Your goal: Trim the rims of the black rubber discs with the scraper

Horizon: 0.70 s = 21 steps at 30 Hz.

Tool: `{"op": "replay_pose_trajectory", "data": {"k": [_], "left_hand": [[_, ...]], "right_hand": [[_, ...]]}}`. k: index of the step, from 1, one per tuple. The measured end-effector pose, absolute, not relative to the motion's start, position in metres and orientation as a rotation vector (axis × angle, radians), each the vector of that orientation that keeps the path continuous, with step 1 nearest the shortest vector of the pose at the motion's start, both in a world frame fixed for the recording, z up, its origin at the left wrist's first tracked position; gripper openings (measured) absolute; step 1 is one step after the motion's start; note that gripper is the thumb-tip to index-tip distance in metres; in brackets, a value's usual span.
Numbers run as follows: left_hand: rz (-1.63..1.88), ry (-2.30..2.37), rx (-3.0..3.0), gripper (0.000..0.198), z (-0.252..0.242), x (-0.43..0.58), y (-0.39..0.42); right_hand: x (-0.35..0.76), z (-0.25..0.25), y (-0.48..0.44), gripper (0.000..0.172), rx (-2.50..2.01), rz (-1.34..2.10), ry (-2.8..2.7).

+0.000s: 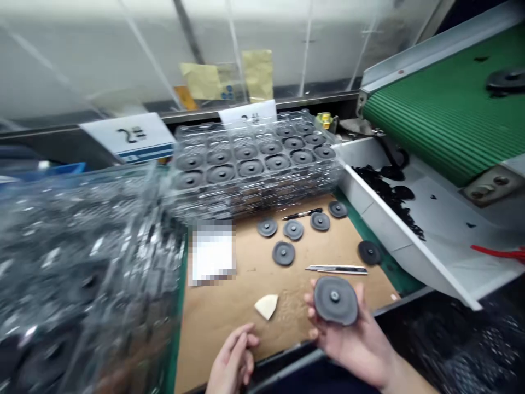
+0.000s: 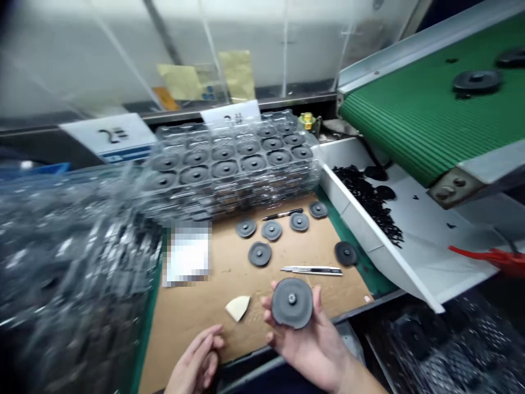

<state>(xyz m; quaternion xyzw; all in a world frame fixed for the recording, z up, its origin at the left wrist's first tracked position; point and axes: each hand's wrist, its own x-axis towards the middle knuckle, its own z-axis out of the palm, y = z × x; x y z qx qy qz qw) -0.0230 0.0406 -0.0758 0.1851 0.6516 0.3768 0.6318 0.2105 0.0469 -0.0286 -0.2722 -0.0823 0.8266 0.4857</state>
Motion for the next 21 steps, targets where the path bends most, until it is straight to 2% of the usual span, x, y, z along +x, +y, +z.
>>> {"op": "replay_pose_trajectory", "data": {"k": [2,5,9,12,16,18,21], "left_hand": [[0.819,1.340,0.466,0.043,-0.059,-0.017,0.034],[0.724,1.004,0.501,0.046,-0.034,-0.008,0.020],[0.976,0.959,0.558,0.042,-0.016,0.000,-0.004],[1.231,1.171,0.832,0.041,-0.021,0.002,-0.023],[1.420,1.347,1.288,0.067,-0.046,0.007,-0.044],[1.540,1.304,1.233,0.070,-0.054,0.013,-0.049],[1.725,1.186,0.947,0.064,-0.055,0.022,-0.049]], "right_hand": [[0.185,-0.036,0.041,0.068,-0.540,2.116,-0.162],[0.169,-0.036,0.033,0.057,-0.501,2.123,-0.261],[0.166,-0.025,0.030,0.058,-0.656,1.975,-0.549],[0.156,-0.017,0.024,0.062,-0.772,1.845,-0.680],[0.130,-0.011,0.007,0.060,-0.797,1.763,-0.670],[0.117,-0.010,-0.003,0.062,-0.803,1.770,-0.640],[0.101,-0.011,-0.017,0.068,-0.809,1.754,-0.652]]}}
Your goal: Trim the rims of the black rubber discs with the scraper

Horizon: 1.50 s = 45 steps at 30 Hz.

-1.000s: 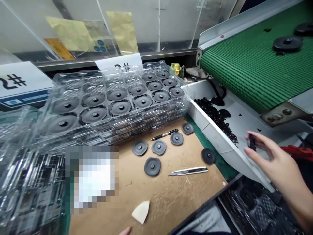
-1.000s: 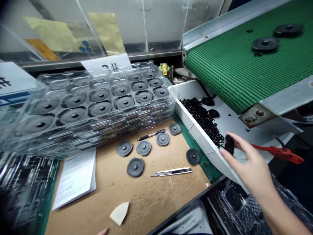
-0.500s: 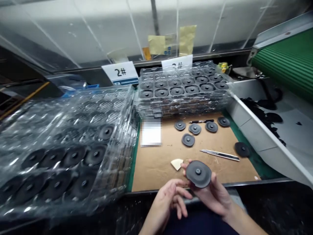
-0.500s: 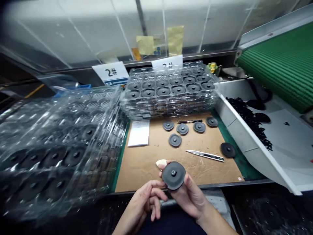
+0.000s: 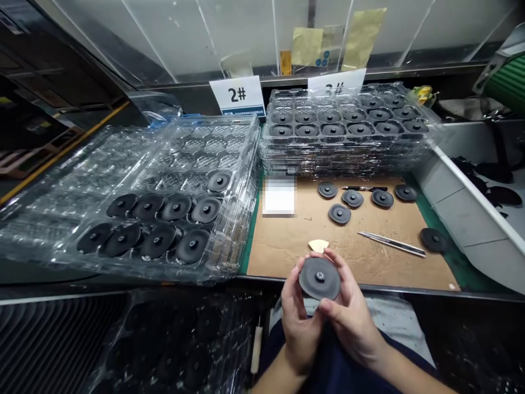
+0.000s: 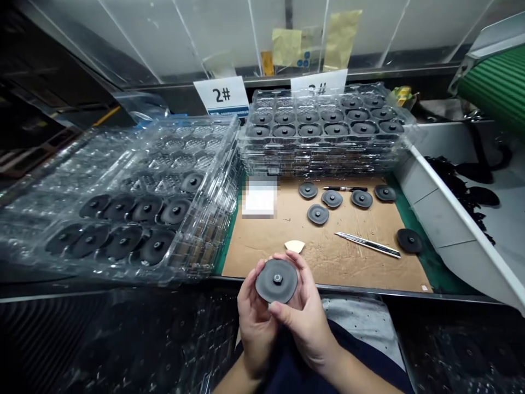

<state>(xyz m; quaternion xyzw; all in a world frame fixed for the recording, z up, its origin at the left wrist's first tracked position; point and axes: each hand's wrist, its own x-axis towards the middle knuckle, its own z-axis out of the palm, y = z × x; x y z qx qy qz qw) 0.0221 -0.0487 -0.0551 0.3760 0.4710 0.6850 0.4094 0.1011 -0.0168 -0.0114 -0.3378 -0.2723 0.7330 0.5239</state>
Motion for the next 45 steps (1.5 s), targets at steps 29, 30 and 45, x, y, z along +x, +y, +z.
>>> {"op": "replay_pose_trajectory", "data": {"k": [29,30,45], "left_hand": [[1.403,0.600,0.135,0.056,-0.020,-0.021,-0.017],[1.404,0.604,0.146,0.057,-0.020,-0.020,-0.017],[1.373,0.799,0.219,0.067,-0.013,-0.008,-0.016]], "right_hand": [[0.142,-0.093,0.068,0.026,-1.528,0.921,-1.970],[0.138,-0.096,0.064,0.024,-1.480,0.948,-1.999],[0.141,0.032,0.048,0.034,-0.801,0.809,-2.117]]}}
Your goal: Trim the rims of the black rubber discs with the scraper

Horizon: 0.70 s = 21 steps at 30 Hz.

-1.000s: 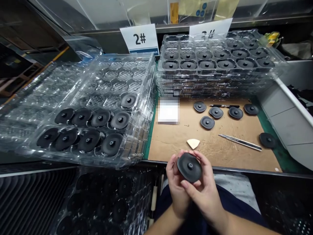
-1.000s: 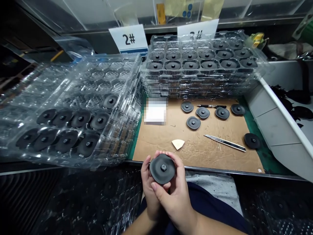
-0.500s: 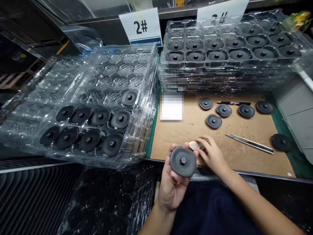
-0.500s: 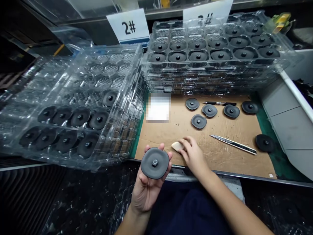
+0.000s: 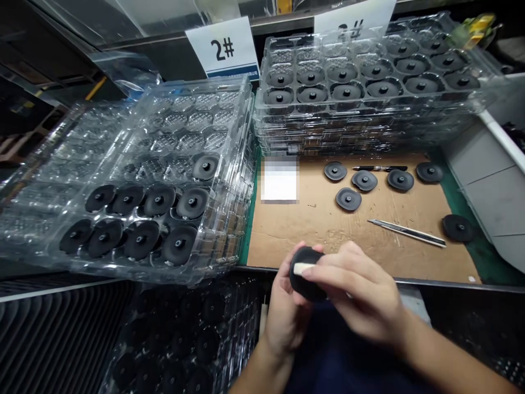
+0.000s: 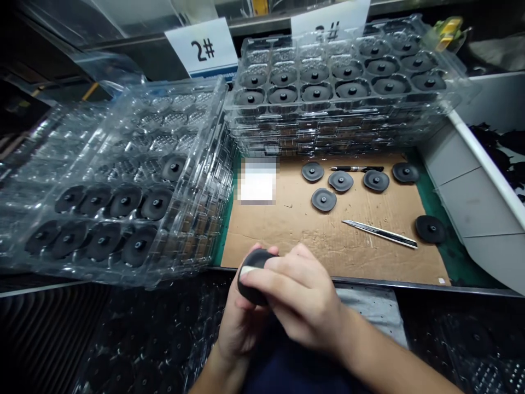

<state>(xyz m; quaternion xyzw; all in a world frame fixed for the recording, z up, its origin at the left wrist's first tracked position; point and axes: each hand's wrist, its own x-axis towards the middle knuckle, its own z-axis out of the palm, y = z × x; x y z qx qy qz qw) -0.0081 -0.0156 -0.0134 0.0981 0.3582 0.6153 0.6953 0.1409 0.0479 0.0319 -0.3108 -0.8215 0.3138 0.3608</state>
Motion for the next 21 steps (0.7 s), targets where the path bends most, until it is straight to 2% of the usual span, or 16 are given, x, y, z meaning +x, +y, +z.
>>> {"op": "replay_pose_trajectory", "data": {"k": [3,7,11,16,18,21], "left_hand": [[1.372,0.831,0.213,0.065,-0.016,-0.008,-0.019],[1.347,0.786,0.231,0.065,-0.017,-0.009,-0.022],[1.322,0.844,0.219,0.068,-0.017,-0.007,-0.022],[1.286,0.787,0.235,0.064,-0.011,-0.001,-0.017],[1.288,0.765,0.238,0.064,-0.007,0.000,-0.015],[1.315,0.723,0.219,0.065,-0.002,-0.002,-0.013]], "right_hand": [[0.140,0.034,0.047,0.030,-0.890,0.838,-2.230],[0.143,0.031,0.042,0.034,-0.835,0.832,-2.104],[0.148,0.039,0.039,0.027,-0.941,0.895,-2.188],[0.150,0.044,0.034,0.039,-0.808,0.840,-2.082],[0.156,0.035,0.034,0.031,-0.851,1.003,-2.028],[0.176,0.010,0.032,0.017,-1.162,1.367,-1.556]]}}
